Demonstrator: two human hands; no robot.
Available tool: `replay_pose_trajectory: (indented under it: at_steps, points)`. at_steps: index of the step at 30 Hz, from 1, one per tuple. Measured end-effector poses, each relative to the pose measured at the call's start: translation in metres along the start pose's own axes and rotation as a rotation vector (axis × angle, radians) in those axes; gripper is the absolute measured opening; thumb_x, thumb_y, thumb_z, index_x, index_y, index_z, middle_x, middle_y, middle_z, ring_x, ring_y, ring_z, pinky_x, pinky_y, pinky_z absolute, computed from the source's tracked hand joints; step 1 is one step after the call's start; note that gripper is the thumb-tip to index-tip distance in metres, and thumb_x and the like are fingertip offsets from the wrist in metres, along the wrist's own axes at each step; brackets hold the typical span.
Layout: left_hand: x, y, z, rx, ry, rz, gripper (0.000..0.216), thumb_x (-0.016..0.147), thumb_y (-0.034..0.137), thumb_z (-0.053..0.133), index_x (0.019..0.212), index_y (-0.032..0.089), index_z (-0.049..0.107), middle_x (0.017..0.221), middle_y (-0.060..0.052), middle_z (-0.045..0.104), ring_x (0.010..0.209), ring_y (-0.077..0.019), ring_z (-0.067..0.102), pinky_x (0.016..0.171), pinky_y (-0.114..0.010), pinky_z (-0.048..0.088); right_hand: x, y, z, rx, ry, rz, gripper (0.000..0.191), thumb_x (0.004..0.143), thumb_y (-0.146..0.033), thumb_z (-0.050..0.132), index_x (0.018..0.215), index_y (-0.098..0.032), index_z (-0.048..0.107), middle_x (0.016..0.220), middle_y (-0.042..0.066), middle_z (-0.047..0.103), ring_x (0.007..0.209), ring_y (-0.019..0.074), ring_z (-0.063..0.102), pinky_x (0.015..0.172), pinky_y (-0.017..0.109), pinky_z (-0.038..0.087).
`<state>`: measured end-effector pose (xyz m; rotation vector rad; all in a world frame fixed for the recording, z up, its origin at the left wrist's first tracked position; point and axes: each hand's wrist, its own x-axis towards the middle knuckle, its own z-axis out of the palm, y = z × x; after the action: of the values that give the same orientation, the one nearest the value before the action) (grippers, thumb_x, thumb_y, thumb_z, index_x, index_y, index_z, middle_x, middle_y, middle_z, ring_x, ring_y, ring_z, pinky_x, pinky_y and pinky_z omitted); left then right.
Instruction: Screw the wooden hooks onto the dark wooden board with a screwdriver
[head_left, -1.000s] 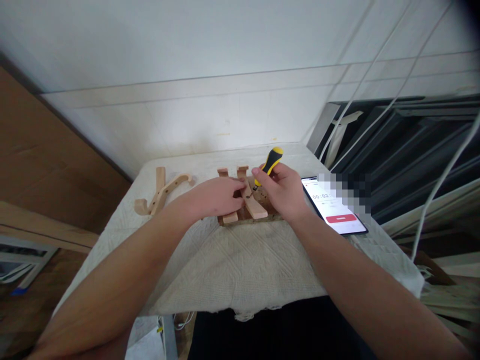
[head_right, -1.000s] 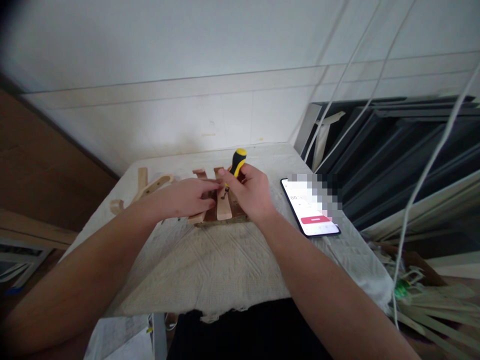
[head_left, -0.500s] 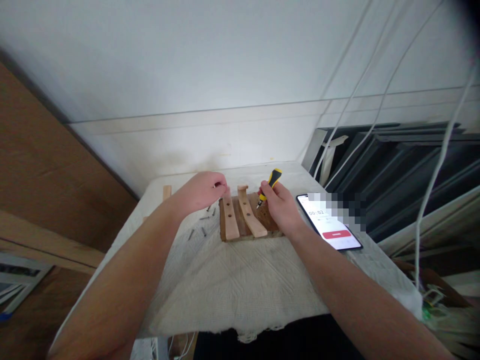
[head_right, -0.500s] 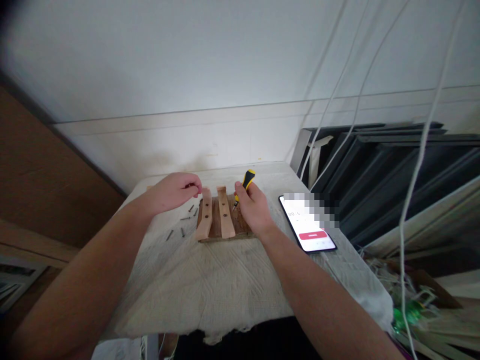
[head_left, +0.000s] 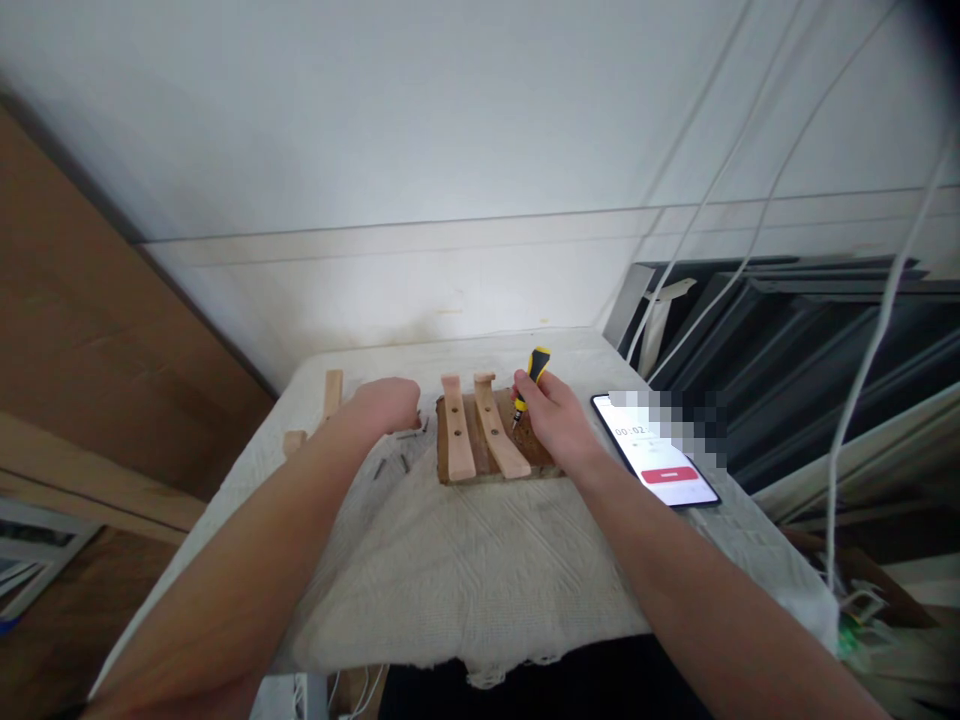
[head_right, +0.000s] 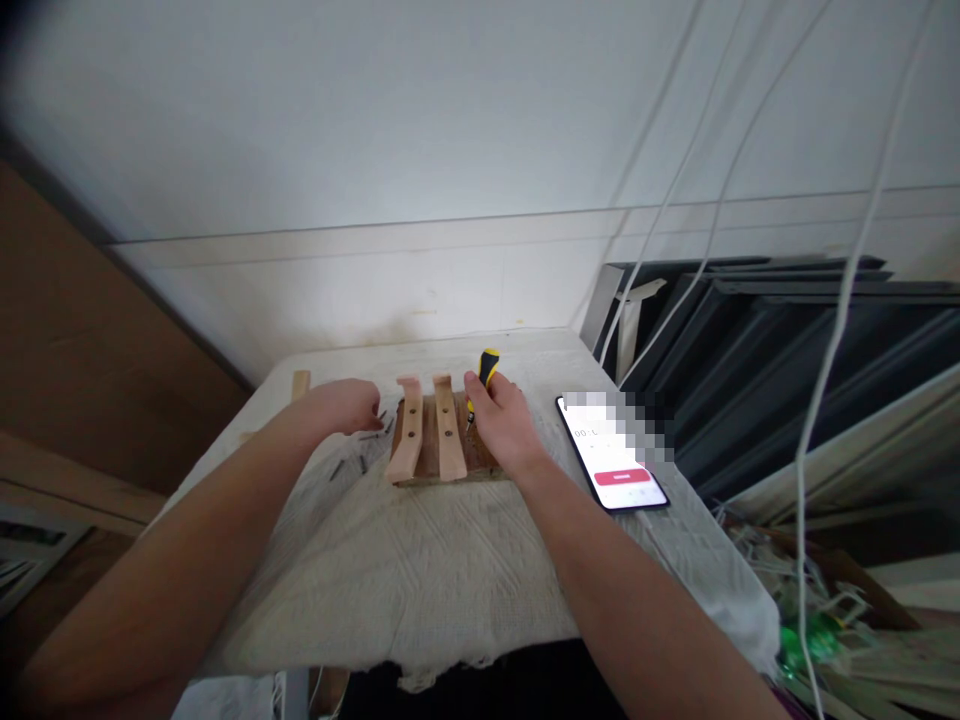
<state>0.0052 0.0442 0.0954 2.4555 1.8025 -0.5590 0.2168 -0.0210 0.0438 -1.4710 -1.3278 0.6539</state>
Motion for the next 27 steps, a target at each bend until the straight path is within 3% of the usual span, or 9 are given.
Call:
replay_pose_trajectory:
  at_steps: [6, 10, 11, 13, 16, 18, 23, 27]
  points:
    - [0.012, 0.001, 0.01, 0.008, 0.025, -0.027, 0.028, 0.069, 0.032, 0.064, 0.09, 0.016, 0.074, 0.1, -0.02, 0.072, 0.093, -0.0305, 0.067, 0.075, -0.035, 0.05, 0.0, -0.004, -0.003, -0.085, -0.039, 0.016, 0.046, 0.086, -0.062, 0.041, 0.068, -0.022, 0.054, 0.067, 0.004, 0.06, 0.066, 0.0196, 0.055, 0.061, 0.031, 0.035]
    - [0.008, -0.002, -0.001, -0.011, 0.066, -0.055, 0.032, 0.076, 0.041, 0.058, 0.086, 0.014, 0.072, 0.096, -0.019, 0.072, 0.09, -0.0294, 0.067, 0.074, -0.034, 0.049, 0.001, -0.011, -0.011, -0.174, -0.063, 0.076, 0.046, 0.085, -0.059, 0.043, 0.06, -0.022, 0.053, 0.061, 0.004, 0.058, 0.059, 0.0186, 0.053, 0.056, 0.031, 0.031]
    - [0.004, -0.002, -0.006, -0.023, 0.102, -0.066, 0.032, 0.078, 0.041, 0.055, 0.084, 0.014, 0.072, 0.094, -0.018, 0.072, 0.088, -0.0291, 0.067, 0.072, -0.034, 0.048, 0.001, -0.013, -0.013, -0.194, -0.066, 0.099, 0.046, 0.085, -0.059, 0.043, 0.059, -0.022, 0.053, 0.06, 0.004, 0.058, 0.058, 0.0185, 0.053, 0.055, 0.031, 0.031]
    - [-0.008, 0.001, -0.016, -0.093, 0.296, -0.059, 0.029, 0.081, 0.037, 0.052, 0.082, 0.015, 0.07, 0.089, -0.016, 0.071, 0.084, -0.0278, 0.066, 0.07, -0.035, 0.047, 0.002, -0.014, -0.014, -0.225, -0.062, 0.132, 0.046, 0.086, -0.058, 0.042, 0.06, -0.022, 0.053, 0.061, 0.004, 0.059, 0.059, 0.0183, 0.053, 0.055, 0.03, 0.03]
    - [-0.025, 0.016, -0.027, -0.229, 0.566, 0.1, 0.023, 0.081, 0.026, 0.05, 0.091, 0.016, 0.067, 0.088, -0.01, 0.071, 0.079, -0.0228, 0.063, 0.071, -0.032, 0.045, 0.002, -0.013, -0.012, -0.253, -0.042, 0.112, 0.043, 0.087, -0.055, 0.041, 0.062, -0.021, 0.051, 0.061, 0.003, 0.057, 0.06, 0.0169, 0.053, 0.055, 0.029, 0.03]
    - [-0.032, 0.03, -0.026, -0.308, 0.631, 0.231, 0.022, 0.082, 0.023, 0.049, 0.093, 0.016, 0.066, 0.09, -0.008, 0.07, 0.078, -0.0198, 0.062, 0.071, -0.03, 0.044, 0.001, -0.01, -0.009, -0.258, -0.013, 0.077, 0.043, 0.088, -0.055, 0.04, 0.063, -0.021, 0.049, 0.062, 0.002, 0.055, 0.06, 0.0159, 0.052, 0.055, 0.028, 0.03]
    - [-0.025, 0.049, -0.012, -0.385, 0.474, 0.474, 0.02, 0.086, 0.019, 0.045, 0.091, 0.017, 0.064, 0.087, -0.005, 0.069, 0.076, -0.0165, 0.059, 0.069, -0.027, 0.041, 0.001, -0.005, -0.007, -0.25, -0.024, 0.032, 0.044, 0.088, -0.057, 0.038, 0.064, -0.022, 0.047, 0.061, 0.0, 0.051, 0.061, 0.0152, 0.049, 0.056, 0.027, 0.03]
    - [-0.016, 0.046, -0.006, -0.488, 0.396, 0.475, 0.02, 0.088, 0.022, 0.043, 0.094, 0.017, 0.061, 0.088, -0.005, 0.069, 0.077, -0.0167, 0.06, 0.068, -0.027, 0.042, 0.004, -0.006, -0.007, -0.288, -0.034, 0.018, 0.044, 0.088, -0.057, 0.039, 0.062, -0.022, 0.046, 0.06, 0.001, 0.052, 0.061, 0.0157, 0.051, 0.057, 0.027, 0.032]
